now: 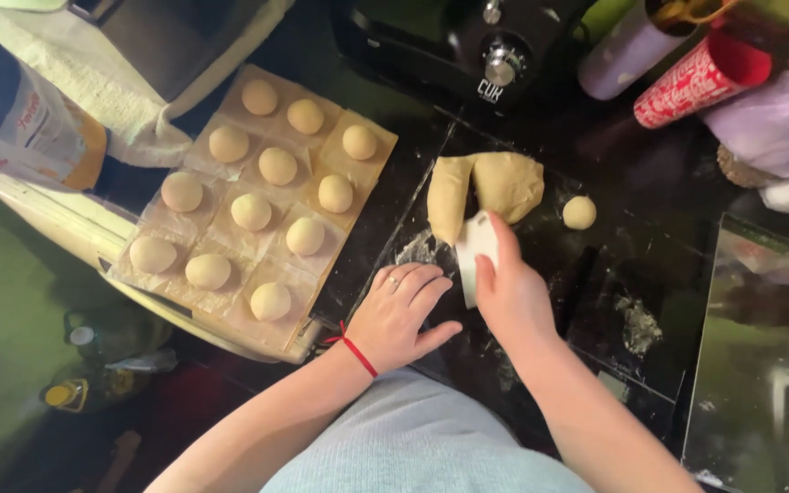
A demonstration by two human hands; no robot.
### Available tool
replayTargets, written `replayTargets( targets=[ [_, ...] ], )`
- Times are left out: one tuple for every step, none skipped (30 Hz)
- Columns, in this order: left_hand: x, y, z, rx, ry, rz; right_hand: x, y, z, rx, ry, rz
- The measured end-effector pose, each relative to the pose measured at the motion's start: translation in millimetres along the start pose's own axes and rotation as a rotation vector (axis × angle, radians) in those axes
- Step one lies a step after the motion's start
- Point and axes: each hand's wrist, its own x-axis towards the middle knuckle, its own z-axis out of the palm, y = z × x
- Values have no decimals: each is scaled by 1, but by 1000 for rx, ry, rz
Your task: Portioning dough using a scraper and a digital scale, then shaping the pieces into round rolls and placing them on a tray.
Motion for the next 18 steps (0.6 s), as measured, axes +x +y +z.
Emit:
replayTargets(
  targets=[
    [0,-1,1,-1,2,0,8,1,-7,-2,1,0],
    [-1,-2,3,-9,-4,-4,17,3,-13,27,71,13],
    [-2,-2,4,-20,-13,-9,23,5,-20,56,141,30],
    [-2,-2,3,-24,-15,-9,35,-1,-24,55,141,34],
    [-1,-2,3,-33,-20,-14,49,-8,-29,50,179,-10],
    [-1,-2,2,-42,-25,-19,62,-15,-34,45,217,-55],
    [-1,-2,2,-41,-23,-18,80,-8,-24,44,219,-57],
    [-1,-2,1,-56,-22,-33,98,-2,-14,-28,204,-68],
    [-1,-2,1,-68,-20,-50,116,4,-3,-99,186,-82],
    [3,-3,-1,-63,-18,-52,120,2,0,-98,186,-87],
    [7,-4,-3,-109,8,-113,124,1,3,-111,171,-102],
    [11,-6,-5,-155,35,-174,128,-1,6,-124,156,-116],
    [21,-8,-6,-153,32,-180,131,0,7,-122,149,-118],
    [32,-11,-6,-227,90,-300,134,2,8,-102,149,-129],
    [42,-12,-5,-309,142,-414,134,7,8,-83,153,-129],
    [50,-13,-7,-313,134,-415,128,7,9,-82,150,-120],
    [61,-16,-8,-458,61,-681,127,4,9,-1,95,-85],
    [72,-19,-10,-601,-18,-945,125,2,8,80,39,-49]
  ],
)
